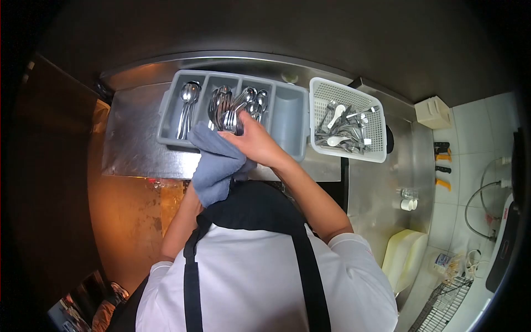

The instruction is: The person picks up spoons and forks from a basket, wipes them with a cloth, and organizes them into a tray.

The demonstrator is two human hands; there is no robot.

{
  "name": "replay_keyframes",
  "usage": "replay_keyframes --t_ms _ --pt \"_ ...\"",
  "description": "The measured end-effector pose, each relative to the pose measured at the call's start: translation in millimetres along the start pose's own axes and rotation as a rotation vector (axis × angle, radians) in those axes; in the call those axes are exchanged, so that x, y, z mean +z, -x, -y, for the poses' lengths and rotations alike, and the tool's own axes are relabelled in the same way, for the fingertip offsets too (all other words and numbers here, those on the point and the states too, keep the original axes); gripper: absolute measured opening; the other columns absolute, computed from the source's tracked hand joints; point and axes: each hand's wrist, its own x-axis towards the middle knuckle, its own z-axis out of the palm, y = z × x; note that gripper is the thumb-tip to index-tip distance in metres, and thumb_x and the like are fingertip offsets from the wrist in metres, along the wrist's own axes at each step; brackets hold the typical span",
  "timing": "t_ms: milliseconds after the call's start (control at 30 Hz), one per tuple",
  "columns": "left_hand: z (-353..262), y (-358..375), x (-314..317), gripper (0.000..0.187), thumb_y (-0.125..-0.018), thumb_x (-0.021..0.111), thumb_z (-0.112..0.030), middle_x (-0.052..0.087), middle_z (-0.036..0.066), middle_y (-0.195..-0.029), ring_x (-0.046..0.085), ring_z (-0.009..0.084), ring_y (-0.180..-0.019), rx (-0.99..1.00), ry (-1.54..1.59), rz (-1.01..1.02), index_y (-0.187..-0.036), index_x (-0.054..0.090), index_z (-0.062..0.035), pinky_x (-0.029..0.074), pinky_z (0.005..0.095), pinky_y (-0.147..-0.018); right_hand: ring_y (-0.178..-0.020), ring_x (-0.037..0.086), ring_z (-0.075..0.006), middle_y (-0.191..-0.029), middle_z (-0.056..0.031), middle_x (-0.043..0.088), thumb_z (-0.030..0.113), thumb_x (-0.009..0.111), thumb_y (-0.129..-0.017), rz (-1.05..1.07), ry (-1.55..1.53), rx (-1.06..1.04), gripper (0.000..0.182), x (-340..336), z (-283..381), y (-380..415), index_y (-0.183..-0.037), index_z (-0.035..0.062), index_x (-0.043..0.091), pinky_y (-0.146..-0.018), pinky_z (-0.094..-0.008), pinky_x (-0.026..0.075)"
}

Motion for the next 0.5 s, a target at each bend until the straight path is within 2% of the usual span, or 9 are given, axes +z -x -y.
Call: replay_keyframes --t_ms 67,100,167,200,267,300,333,367,500 --pt "-1 3 1 0.027 -0.088 0.062 -0.013 0.06 0.007 -0.093 0.06 0.0175 -0.079 -0.013 -0.067 -0.015 -0.113 0.053 -0.0089 0.049 0.0318 -0.063 -0.118 0.058 -0.0202 -0.129 -0.0137 0.06 0.017 0.067 -0.092 0.164 -0.242 0.13 0.052 -3 -5 1 -0.135 -0.0035 0.045 -0.099 -0.034 0.046" --pt "-1 4 2 0.026 -0.088 0.062 -0.013 0.06 0.007 -0.093 0.06 0.0172 -0.078 -0.02 -0.101 -0.022 -0.112 0.054 -0.0086 0.049 0.0316 -0.063 -0.117 0.059 -0.0198 -0.128 -0.0136 0.06 0.016 0.066 -0.092 0.181 -0.304 0.116 0.053 -10 -9 2 -0.136 -0.0035 0.045 -0.099 -0.0337 0.047" --pt "3 -2 -17 0.019 -0.092 0.057 -0.012 0.059 0.007 -0.093 0.06 0.0175 -0.081 -0.106 0.088 0.141 -0.11 0.054 -0.0084 0.05 0.0316 -0.066 -0.115 0.06 -0.0189 -0.127 -0.0134 0.061 0.015 0.065 -0.092 0.216 -0.425 0.084 0.053 -34 -16 3 -0.138 -0.0035 0.045 -0.098 -0.033 0.047" --pt "4 -3 -20 0.015 -0.093 0.056 -0.012 0.059 0.006 -0.092 0.06 0.0169 -0.08 -0.124 0.185 0.165 -0.108 0.054 -0.0085 0.049 0.0313 -0.066 -0.108 0.063 -0.0172 -0.123 -0.0118 0.064 0.018 0.065 -0.093 0.238 -0.346 0.094 0.047 -62 -2 7 -0.134 -0.0017 0.053 -0.092 -0.0318 0.05" --pt "7 -1 -21 0.008 -0.095 0.055 -0.013 0.057 0.004 -0.088 0.057 0.0149 -0.077 -0.14 0.382 0.151 -0.101 0.054 -0.009 0.047 0.0303 -0.063 -0.08 0.068 -0.0137 -0.092 -0.0067 0.072 0.023 0.067 -0.092 -0.199 0.012 0.162 0.025 -110 -24 13 -0.105 0.0022 0.07 -0.069 -0.0294 0.054" --pt "8 2 -20 0.005 -0.095 0.055 -0.014 0.056 0.002 -0.086 0.056 0.0135 -0.074 -0.132 0.482 0.114 -0.097 0.054 -0.0094 0.046 0.0297 -0.061 -0.07 0.069 -0.0194 -0.079 -0.0101 0.072 0.024 0.066 -0.091 -0.495 0.528 0.072 0.022 -138 -53 14 -0.094 0.0024 0.071 -0.062 -0.0339 0.053" --pt "9 4 -21 0.005 -0.095 0.055 -0.014 0.056 0.002 -0.086 0.056 0.0135 -0.074 -0.122 0.539 0.074 -0.097 0.054 -0.0094 0.046 0.0296 -0.061 -0.07 0.07 -0.0306 -0.076 -0.0169 0.07 0.026 0.064 -0.089 -0.672 0.912 0.098 0.024 -161 -60 18 -0.088 0.0034 0.071 -0.062 -0.0412 0.053" --pt "11 4 -22 0.005 -0.095 0.055 -0.014 0.056 0.002 -0.086 0.056 0.0135 -0.074 -0.12 0.551 0.037 -0.097 0.054 -0.0094 0.046 0.0296 -0.061 -0.077 0.067 -0.0395 -0.081 -0.0206 0.069 0.028 0.06 -0.089 -0.736 1.02 0.187 0.026 -190 -89 17 -0.087 0.0048 0.071 -0.068 -0.0478 0.053" --pt "16 2 -24 0.005 -0.096 0.055 -0.014 0.055 0.002 -0.086 0.056 0.0134 -0.074 -0.117 0.463 -0.088 -0.097 0.054 -0.0094 0.046 0.0295 -0.061 -0.086 0.067 -0.0415 -0.088 -0.0221 0.07 0.037 0.061 -0.088 -0.511 1.157 0.496 0.035 -258 -183 12 -0.089 0.0042 0.072 -0.077 -0.0506 0.053"
